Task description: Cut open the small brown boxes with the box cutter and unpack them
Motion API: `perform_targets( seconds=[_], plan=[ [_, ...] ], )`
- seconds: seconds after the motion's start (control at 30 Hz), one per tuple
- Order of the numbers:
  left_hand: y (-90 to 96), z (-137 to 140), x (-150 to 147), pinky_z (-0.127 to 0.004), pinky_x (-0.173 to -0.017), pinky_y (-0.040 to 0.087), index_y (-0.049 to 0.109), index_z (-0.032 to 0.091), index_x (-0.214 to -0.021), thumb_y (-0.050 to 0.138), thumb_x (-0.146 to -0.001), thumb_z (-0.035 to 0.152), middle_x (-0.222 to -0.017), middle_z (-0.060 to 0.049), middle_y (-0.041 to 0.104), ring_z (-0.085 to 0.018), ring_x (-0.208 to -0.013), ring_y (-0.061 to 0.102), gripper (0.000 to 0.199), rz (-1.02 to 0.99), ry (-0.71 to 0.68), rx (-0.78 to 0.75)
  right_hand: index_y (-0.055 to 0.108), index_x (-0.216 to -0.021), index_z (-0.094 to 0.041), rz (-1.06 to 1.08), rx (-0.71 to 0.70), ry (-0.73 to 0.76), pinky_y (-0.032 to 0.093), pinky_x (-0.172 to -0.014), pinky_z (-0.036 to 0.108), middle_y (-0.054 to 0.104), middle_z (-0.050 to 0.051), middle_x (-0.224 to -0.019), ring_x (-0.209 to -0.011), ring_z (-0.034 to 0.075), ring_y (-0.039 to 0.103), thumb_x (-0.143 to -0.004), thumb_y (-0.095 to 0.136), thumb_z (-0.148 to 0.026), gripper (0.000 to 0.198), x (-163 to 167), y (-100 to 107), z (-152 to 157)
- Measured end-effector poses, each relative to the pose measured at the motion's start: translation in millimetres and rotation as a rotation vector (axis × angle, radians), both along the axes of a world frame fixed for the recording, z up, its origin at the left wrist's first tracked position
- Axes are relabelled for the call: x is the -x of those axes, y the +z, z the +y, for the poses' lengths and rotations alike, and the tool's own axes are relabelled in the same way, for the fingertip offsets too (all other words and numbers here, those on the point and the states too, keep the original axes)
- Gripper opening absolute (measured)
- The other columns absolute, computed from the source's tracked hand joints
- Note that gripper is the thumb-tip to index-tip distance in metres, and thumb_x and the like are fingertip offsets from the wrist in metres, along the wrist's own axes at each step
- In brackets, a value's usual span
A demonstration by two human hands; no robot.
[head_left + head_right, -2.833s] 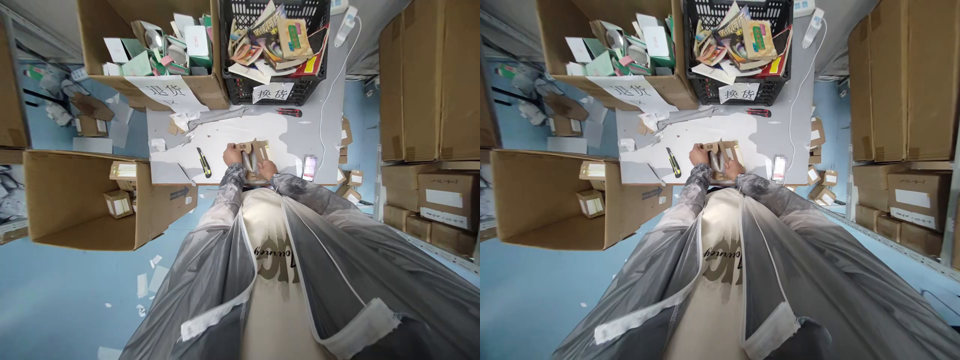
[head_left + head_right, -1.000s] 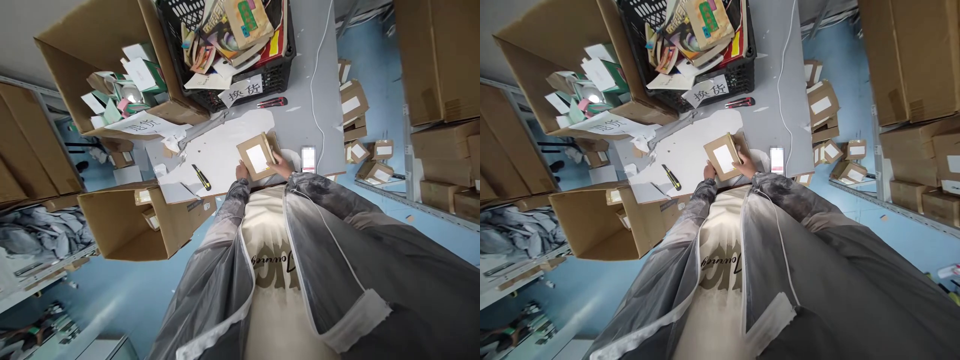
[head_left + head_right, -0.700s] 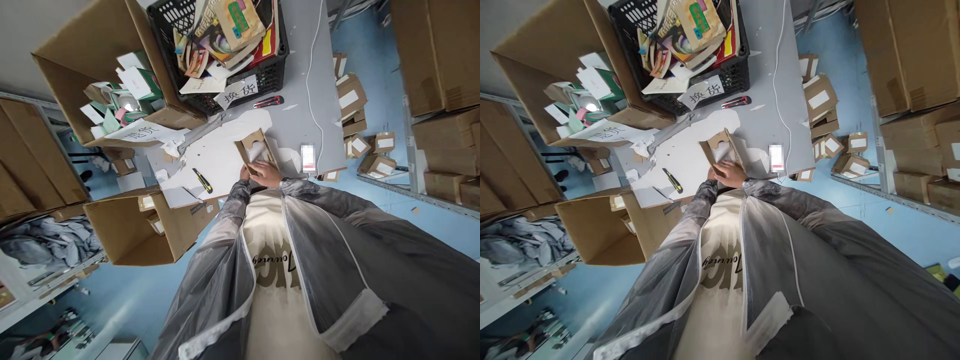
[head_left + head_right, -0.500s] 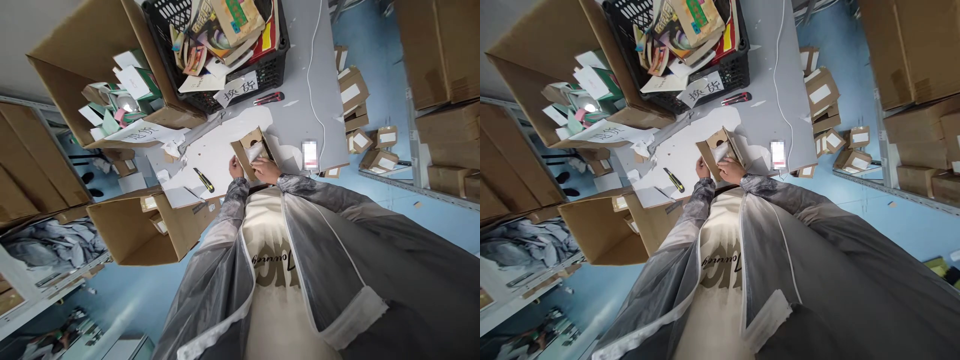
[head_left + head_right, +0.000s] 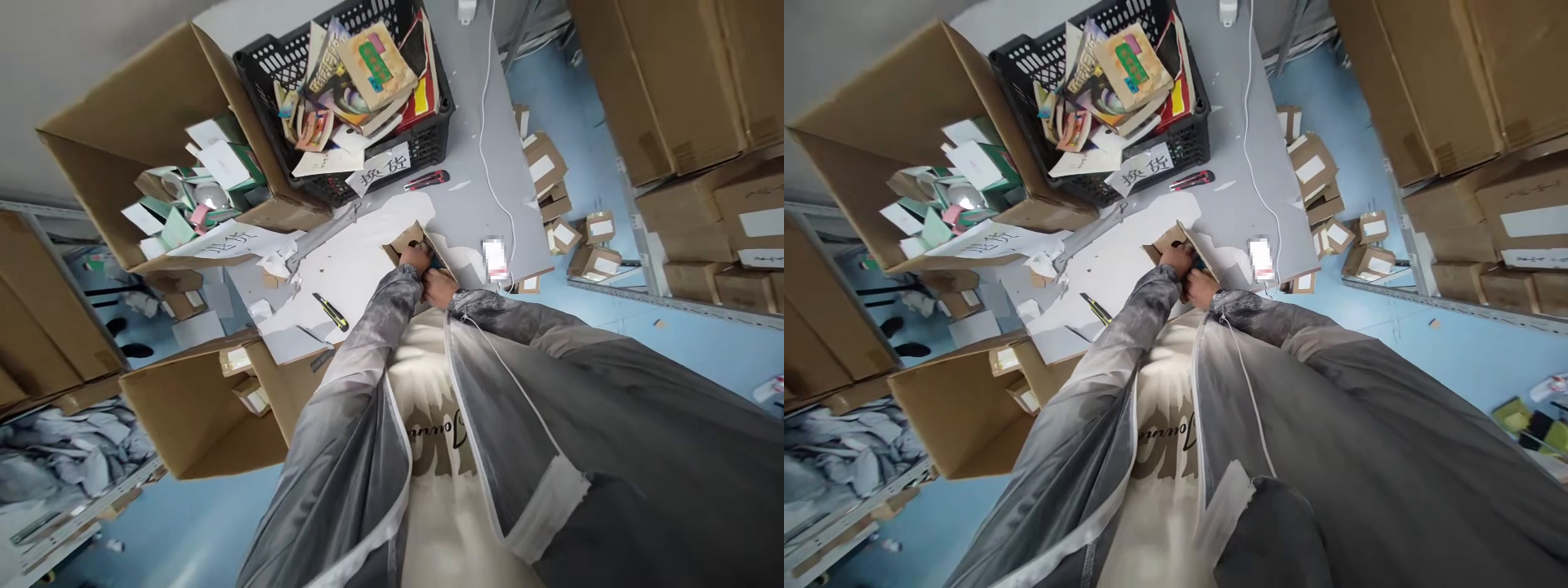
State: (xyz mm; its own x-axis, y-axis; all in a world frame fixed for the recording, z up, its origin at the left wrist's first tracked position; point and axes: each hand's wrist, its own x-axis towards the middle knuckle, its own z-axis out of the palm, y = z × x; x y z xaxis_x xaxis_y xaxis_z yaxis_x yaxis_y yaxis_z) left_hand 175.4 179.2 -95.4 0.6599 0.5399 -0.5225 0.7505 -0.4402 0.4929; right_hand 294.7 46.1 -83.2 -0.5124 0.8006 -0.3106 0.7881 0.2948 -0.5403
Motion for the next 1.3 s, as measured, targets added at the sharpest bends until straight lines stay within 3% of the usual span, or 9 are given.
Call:
perform_targets(
  seconds=[0.13, 0.2, 0.3, 0.5, 0.7, 0.8, 0.93, 1.13, 1.3],
  plan=[
    [-12.4, -5, 1, -0.064, -0.135, 0.047, 0.087, 0.020, -0.110, 0.072, -0.090, 0.002, -0.115, -0.021, 0.084, -0.040, -0.135, 0.074, 0.030, -0.358, 0.563, 0.296, 0.091, -0.130, -0.016, 0.133, 0.013, -0.072, 0.048, -0.140, 0.064, 0.078, 0.021, -0.132, -0.139, 0.040, 0.061, -0.109, 0.065, -0.028, 0.035, -7, -1, -20],
    [-15.7, -4, 7, -0.062, -0.139, 0.041, 0.079, 0.022, -0.086, 0.076, -0.082, -0.003, -0.103, -0.018, 0.081, -0.042, -0.138, 0.073, 0.026, -0.453, 0.714, 0.444, 0.092, -0.138, -0.022, 0.225, -0.002, -0.099, 0.039, -0.148, 0.066, 0.078, 0.017, -0.132, -0.141, 0.039, 0.061, -0.106, 0.066, -0.028, 0.041, -10, -2, -34],
    [-20.4, -2, 11, -0.062, -0.142, 0.035, 0.072, 0.022, -0.078, 0.077, -0.083, -0.006, -0.105, -0.019, 0.079, -0.044, -0.148, 0.068, 0.029, -0.414, 0.684, 0.515, 0.093, -0.142, -0.028, 0.295, 0.003, -0.208, 0.036, -0.150, 0.070, 0.078, 0.017, -0.144, -0.153, 0.040, 0.058, -0.102, 0.069, -0.029, 0.047, -12, -2, -55],
    [-35.1, -14, 4, -0.066, -0.145, 0.037, 0.068, 0.021, -0.095, 0.075, -0.108, 0.012, -0.107, -0.018, 0.074, -0.042, -0.147, 0.065, 0.017, -0.355, 0.595, 0.446, 0.088, -0.157, -0.030, 0.391, 0.055, -0.354, 0.035, -0.151, 0.072, 0.070, 0.016, -0.173, -0.178, 0.042, 0.045, -0.109, 0.069, -0.029, 0.052, 1, 2, -72],
    [-43.1, 0, 20, -0.064, -0.144, 0.040, 0.062, 0.024, -0.077, 0.073, -0.080, -0.014, -0.088, -0.011, 0.070, -0.044, -0.144, 0.071, 0.040, -0.280, 0.523, 0.551, 0.076, -0.174, -0.032, 0.402, 0.153, -0.553, 0.035, -0.154, 0.066, 0.057, 0.011, -0.192, -0.185, 0.040, 0.043, -0.120, 0.065, -0.034, 0.055, 15, 1, -70],
    [-24.8, 18, 37, -0.056, -0.141, 0.046, 0.064, 0.024, -0.074, 0.076, -0.079, -0.014, -0.081, -0.007, 0.070, -0.041, -0.131, 0.079, 0.040, -0.213, 0.432, 0.534, 0.063, -0.186, -0.024, 0.403, 0.157, -0.701, 0.035, -0.155, 0.065, 0.047, 0.015, -0.198, -0.181, 0.045, 0.049, -0.120, 0.069, -0.043, 0.069, 12, -1, -67],
    [23.3, 32, 64, -0.044, -0.135, 0.053, 0.072, 0.022, -0.081, 0.094, -0.088, 0.003, -0.093, -0.011, 0.078, -0.040, -0.137, 0.080, 0.030, -0.179, 0.389, 0.271, 0.048, -0.193, -0.010, 0.382, 0.058, -0.738, 0.032, -0.158, 0.063, 0.038, 0.022, -0.201, -0.187, 0.049, 0.039, -0.116, 0.078, -0.054, 0.093, 0, -3, -56],
    [100.0, 18, 114, -0.053, -0.127, 0.068, 0.086, 0.020, -0.118, 0.101, -0.102, 0.048, -0.123, -0.012, 0.089, -0.040, -0.142, 0.081, 0.036, -0.555, 1.063, 0.043, 0.056, -0.185, -0.006, 0.315, -0.039, -0.623, 0.029, -0.159, 0.066, 0.039, 0.025, -0.200, -0.190, 0.044, 0.033, -0.110, 0.085, -0.035, 0.086, -13, -9, -15],
    [129.7, -21, 157, -0.054, -0.132, 0.069, 0.086, 0.024, -0.140, 0.097, -0.104, 0.063, -0.145, -0.014, 0.088, -0.042, -0.154, 0.077, 0.055, -0.752, 1.345, 0.108, 0.073, -0.171, -0.011, 0.312, -0.046, -0.495, 0.029, -0.160, 0.066, 0.053, 0.022, -0.193, -0.191, 0.038, 0.034, -0.107, 0.074, -0.020, 0.064, -23, -4, 48]
  ],
)
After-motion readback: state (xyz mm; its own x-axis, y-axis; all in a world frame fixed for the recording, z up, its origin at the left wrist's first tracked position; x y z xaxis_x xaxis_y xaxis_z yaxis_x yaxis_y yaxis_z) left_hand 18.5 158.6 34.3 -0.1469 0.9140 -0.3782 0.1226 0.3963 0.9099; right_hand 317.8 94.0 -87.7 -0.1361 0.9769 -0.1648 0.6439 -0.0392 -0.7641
